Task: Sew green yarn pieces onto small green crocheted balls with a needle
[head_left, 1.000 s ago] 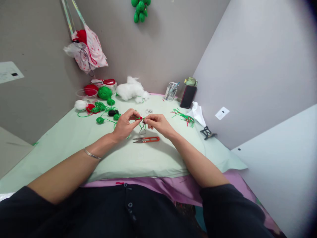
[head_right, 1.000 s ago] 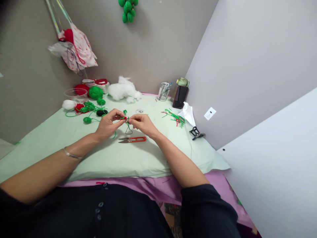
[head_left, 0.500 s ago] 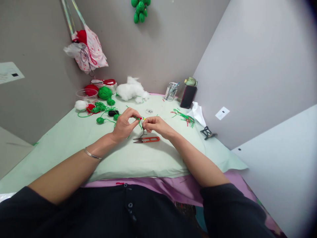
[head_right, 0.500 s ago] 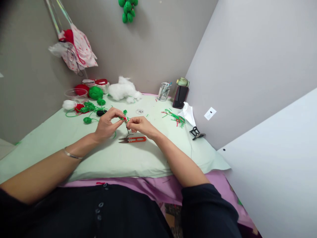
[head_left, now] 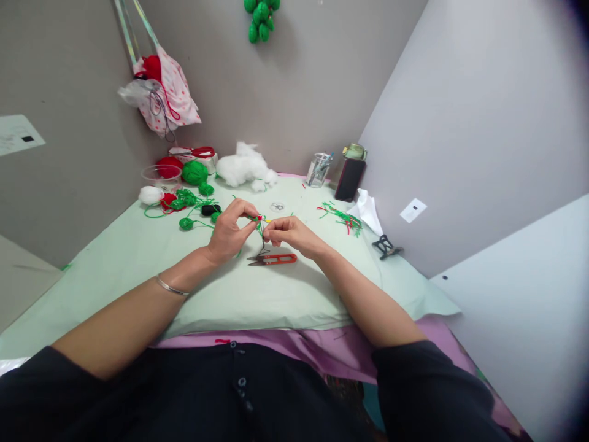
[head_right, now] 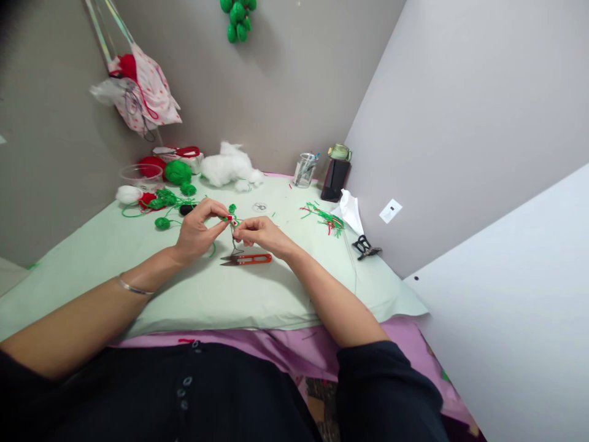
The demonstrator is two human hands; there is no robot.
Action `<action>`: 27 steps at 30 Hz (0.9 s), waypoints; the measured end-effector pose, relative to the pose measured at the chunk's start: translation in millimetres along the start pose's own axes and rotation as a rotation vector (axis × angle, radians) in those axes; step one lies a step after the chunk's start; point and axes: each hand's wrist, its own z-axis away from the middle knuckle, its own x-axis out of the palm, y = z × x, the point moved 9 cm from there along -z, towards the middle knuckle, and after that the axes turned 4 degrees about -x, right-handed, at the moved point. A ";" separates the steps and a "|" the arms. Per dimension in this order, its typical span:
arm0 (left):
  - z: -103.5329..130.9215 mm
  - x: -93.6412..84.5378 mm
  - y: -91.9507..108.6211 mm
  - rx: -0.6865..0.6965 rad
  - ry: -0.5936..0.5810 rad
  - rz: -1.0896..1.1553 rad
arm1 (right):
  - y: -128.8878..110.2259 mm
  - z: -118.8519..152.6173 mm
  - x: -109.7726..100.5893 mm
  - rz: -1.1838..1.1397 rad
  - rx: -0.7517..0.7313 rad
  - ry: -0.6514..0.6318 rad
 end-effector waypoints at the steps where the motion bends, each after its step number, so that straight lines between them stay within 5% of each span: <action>1: 0.1 -0.1 0.0 0.000 0.001 -0.002 | 0.3 0.0 0.1 -0.001 0.002 -0.001; 27: 1.4 0.9 4.1 0.023 0.017 0.012 | -3.4 0.1 9.9 -0.048 0.014 -0.028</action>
